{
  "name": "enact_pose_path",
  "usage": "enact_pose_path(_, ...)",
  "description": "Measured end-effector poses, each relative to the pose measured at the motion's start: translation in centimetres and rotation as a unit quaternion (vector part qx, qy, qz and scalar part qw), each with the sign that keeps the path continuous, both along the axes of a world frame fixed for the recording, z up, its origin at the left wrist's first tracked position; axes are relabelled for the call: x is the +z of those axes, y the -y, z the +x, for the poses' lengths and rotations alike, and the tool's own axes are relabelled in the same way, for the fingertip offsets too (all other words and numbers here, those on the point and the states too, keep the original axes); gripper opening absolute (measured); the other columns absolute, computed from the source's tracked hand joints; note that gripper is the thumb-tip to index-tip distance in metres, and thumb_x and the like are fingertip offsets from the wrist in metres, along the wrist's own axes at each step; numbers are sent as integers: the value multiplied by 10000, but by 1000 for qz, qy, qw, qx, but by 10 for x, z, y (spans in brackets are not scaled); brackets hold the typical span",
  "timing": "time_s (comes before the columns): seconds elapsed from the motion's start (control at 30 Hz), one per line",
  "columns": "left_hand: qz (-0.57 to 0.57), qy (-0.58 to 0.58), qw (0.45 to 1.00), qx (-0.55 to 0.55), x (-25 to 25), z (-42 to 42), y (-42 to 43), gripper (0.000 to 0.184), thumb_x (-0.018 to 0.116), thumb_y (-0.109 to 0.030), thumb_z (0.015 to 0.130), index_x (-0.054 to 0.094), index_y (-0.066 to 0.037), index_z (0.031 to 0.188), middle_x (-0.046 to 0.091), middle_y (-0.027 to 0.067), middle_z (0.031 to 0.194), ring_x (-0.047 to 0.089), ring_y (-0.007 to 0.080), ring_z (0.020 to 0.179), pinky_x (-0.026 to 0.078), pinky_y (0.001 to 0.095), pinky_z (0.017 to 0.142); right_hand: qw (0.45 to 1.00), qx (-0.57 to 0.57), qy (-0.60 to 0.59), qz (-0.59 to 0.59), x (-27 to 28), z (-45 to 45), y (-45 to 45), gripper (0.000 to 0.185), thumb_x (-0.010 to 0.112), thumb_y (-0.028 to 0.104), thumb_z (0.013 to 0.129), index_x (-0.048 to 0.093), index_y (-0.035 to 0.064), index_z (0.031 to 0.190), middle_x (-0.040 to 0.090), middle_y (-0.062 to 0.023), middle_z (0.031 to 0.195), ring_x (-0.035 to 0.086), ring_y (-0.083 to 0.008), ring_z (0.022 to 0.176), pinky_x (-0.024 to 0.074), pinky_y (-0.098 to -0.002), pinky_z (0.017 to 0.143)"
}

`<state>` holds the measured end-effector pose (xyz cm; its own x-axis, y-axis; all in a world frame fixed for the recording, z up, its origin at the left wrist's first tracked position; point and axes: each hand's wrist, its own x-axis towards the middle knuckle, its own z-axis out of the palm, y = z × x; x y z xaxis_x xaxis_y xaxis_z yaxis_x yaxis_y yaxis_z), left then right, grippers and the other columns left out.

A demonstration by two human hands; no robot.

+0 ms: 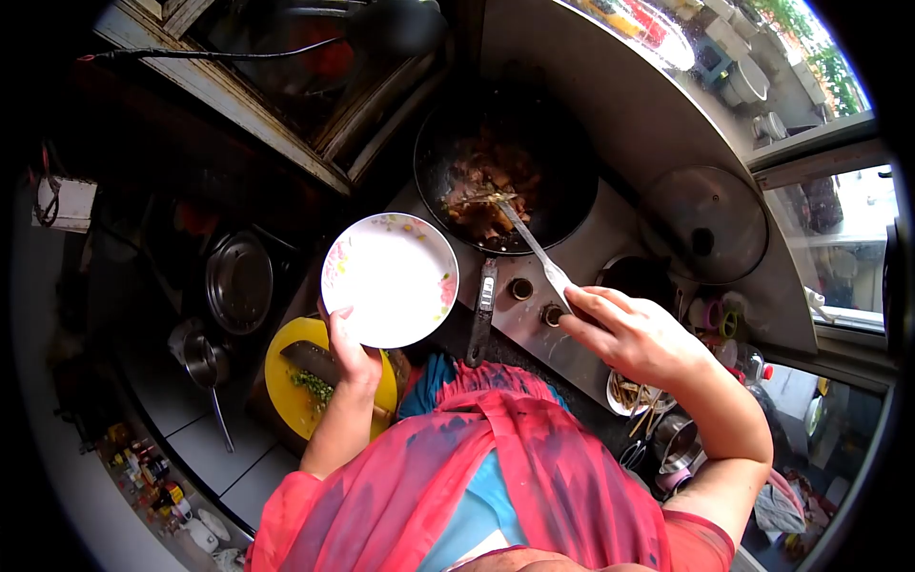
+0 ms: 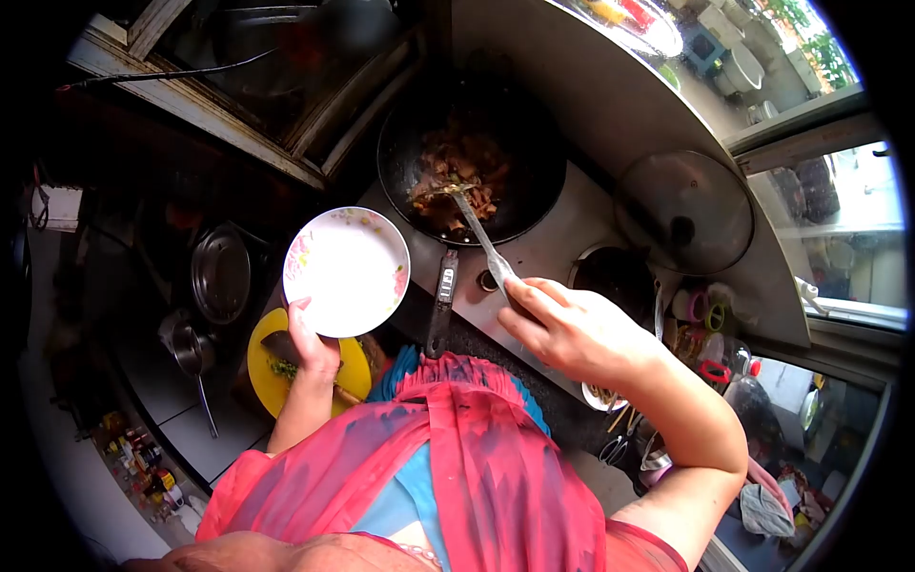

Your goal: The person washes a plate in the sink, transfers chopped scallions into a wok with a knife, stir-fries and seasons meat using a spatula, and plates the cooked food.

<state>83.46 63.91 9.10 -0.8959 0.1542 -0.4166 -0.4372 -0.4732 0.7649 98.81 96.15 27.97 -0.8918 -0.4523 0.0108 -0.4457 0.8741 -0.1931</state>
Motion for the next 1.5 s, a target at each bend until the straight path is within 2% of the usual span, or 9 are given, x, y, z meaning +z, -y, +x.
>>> enact_pose_path(0.17, -1, -2, 1000, 4, 10, 1, -6, 527, 445, -210, 855, 384, -87, 1364, 473, 138, 1341, 477, 284, 1235, 406, 413, 1025, 998, -45, 23, -47, 2, 14, 20, 390, 622, 110, 736, 596, -11, 1106, 607, -183, 1108, 623, -264, 916, 551, -321, 738)
enact_pose_path(0.33, -19, 1, 1000, 1, 10, 6, -6, 607, 465, -297, 870, 385, -35, 1412, 513, 124, 1343, 496, 273, 1229, 394, 395, 1029, 992, -107, -70, -7, -84, -6, 11, 395, 626, 89, 733, 600, -6, 1116, 566, -168, 1213, 583, -263, 1068, 543, -331, 793)
enact_pose_path(0.77, 19, -4, 999, -29, 13, 6, -16, 518, 446, -199, 843, 400, -108, 1351, 488, 144, 1313, 496, 286, 1216, 434, 414, 1004, 966, -202, -129, -100, -106, -32, 17, 324, 627, 56, 762, 595, -27, 1073, 606, -207, 1145, 622, -330, 1009, 540, -377, 839)
enact_pose_path(1.0, -4, 5, 1000, -18, 19, 6, -18, 523, 447, -195, 841, 399, -105, 1354, 493, 143, 1311, 498, 286, 1214, 430, 411, 1006, 742, -514, -117, -414, -40, -23, -50, 147, 563, 17, 888, 690, -39, 938, 661, -81, 778, 672, -162, 750, 537, -270, 700)
enact_pose_path(1.2, 4, -2, 1000, -8, 4, 4, -11, 510, 439, -172, 842, 400, -99, 1346, 496, 141, 1299, 500, 279, 1201, 424, 405, 1007, 431, -486, -92, -755, -187, -47, -99, 223, 601, 101, 938, 659, -22, 1115, 672, -105, 1074, 685, -228, 919, 539, -301, 879)
enact_pose_path(1.27, 5, 6, 1000, -2, 9, 5, -12, 505, 436, -165, 843, 402, -99, 1342, 496, 140, 1295, 501, 276, 1197, 422, 403, 1007, 423, -463, -86, -775, -181, -64, -76, 232, 623, 120, 933, 659, -12, 1121, 662, -101, 1095, 673, -227, 965, 517, -290, 917)
enact_pose_path(1.4, 13, 6, 1000, -5, 11, 6, -10, 510, 438, -174, 842, 398, -99, 1344, 493, 142, 1300, 500, 278, 1201, 422, 405, 1009, 706, -374, -120, -590, -141, -61, -44, 169, 599, 22, 929, 663, -16, 1081, 668, -93, 1037, 664, -192, 906, 494, -268, 885)
enact_pose_path(1.43, 10, 6, 1000, -6, 11, 6, -9, 512, 439, -176, 841, 397, -100, 1345, 492, 143, 1301, 500, 278, 1202, 423, 405, 1008, 841, -306, -166, -414, -121, -55, -40, 189, 582, -42, 905, 658, -13, 1076, 668, -129, 1017, 659, -190, 889, 503, -275, 829)
enact_pose_path(1.5, 6, 8, 1000, -9, 10, 5, -11, 516, 441, -179, 840, 392, -101, 1348, 489, 145, 1305, 500, 279, 1203, 426, 406, 1006, 887, -283, -159, -329, -87, -41, -23, 234, 575, -69, 876, 664, 15, 1076, 664, -164, 1005, 665, -258, 896, 521, -306, 797)
